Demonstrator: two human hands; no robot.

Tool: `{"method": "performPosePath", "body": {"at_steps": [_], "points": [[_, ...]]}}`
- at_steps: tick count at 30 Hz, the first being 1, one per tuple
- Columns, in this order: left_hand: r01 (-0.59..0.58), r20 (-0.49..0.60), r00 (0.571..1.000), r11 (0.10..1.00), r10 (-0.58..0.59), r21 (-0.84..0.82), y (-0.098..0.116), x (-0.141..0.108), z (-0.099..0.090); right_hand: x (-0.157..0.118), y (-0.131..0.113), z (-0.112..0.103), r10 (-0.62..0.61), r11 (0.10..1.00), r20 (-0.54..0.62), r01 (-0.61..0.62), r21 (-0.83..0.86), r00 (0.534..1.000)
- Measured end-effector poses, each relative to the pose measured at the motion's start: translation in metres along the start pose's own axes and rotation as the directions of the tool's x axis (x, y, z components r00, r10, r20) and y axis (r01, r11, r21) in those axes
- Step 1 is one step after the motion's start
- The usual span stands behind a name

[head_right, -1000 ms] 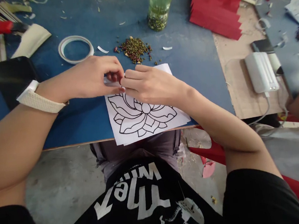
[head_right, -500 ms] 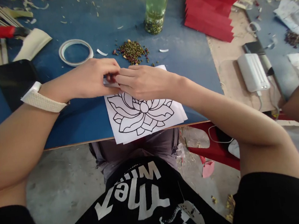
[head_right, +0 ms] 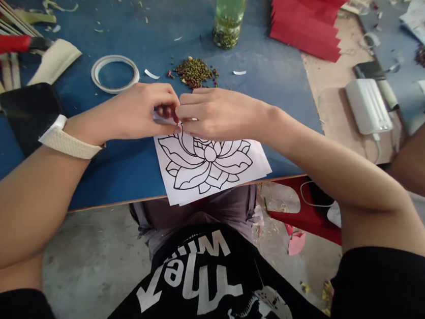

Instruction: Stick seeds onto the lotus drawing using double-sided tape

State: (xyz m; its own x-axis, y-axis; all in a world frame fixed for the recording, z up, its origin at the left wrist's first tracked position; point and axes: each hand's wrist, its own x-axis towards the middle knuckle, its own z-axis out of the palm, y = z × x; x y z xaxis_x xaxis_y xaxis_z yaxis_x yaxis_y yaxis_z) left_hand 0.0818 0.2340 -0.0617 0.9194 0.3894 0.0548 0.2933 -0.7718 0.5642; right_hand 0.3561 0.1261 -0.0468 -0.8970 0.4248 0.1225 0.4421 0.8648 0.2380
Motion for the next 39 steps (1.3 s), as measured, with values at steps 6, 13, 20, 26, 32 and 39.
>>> {"method": "performPosePath", "body": {"at_steps": [6,13,20,26,32,39], "points": [[-0.018,0.041,0.999,0.999,0.017,0.033,0.005,0.001,-0.002,0.010,-0.005,-0.005,-0.016,1.000,0.059,0.015,0.020,0.998],[-0.019,0.027,0.999,0.998,0.018,0.053,0.004,0.002,-0.001,0.016,-0.003,0.001,0.006,0.994,0.097,-0.017,0.109,0.995],[0.016,0.029,0.999,0.998,-0.017,0.053,0.006,0.001,-0.001,0.002,0.010,0.024,0.186,0.951,-0.052,-0.166,0.260,0.981],[-0.007,0.018,1.000,1.000,0.007,0.030,-0.004,0.002,0.003,-0.005,0.011,0.035,0.445,0.785,-0.094,-0.337,0.519,0.891],[-0.033,-0.069,0.997,0.999,0.031,-0.023,-0.021,0.003,0.016,-0.009,0.012,0.047,0.602,0.633,-0.091,-0.405,0.660,0.793],[-0.043,-0.048,0.998,0.999,0.043,-0.013,-0.026,0.004,0.018,-0.007,0.009,0.029,0.740,0.441,0.004,-0.489,0.752,0.673]]}}
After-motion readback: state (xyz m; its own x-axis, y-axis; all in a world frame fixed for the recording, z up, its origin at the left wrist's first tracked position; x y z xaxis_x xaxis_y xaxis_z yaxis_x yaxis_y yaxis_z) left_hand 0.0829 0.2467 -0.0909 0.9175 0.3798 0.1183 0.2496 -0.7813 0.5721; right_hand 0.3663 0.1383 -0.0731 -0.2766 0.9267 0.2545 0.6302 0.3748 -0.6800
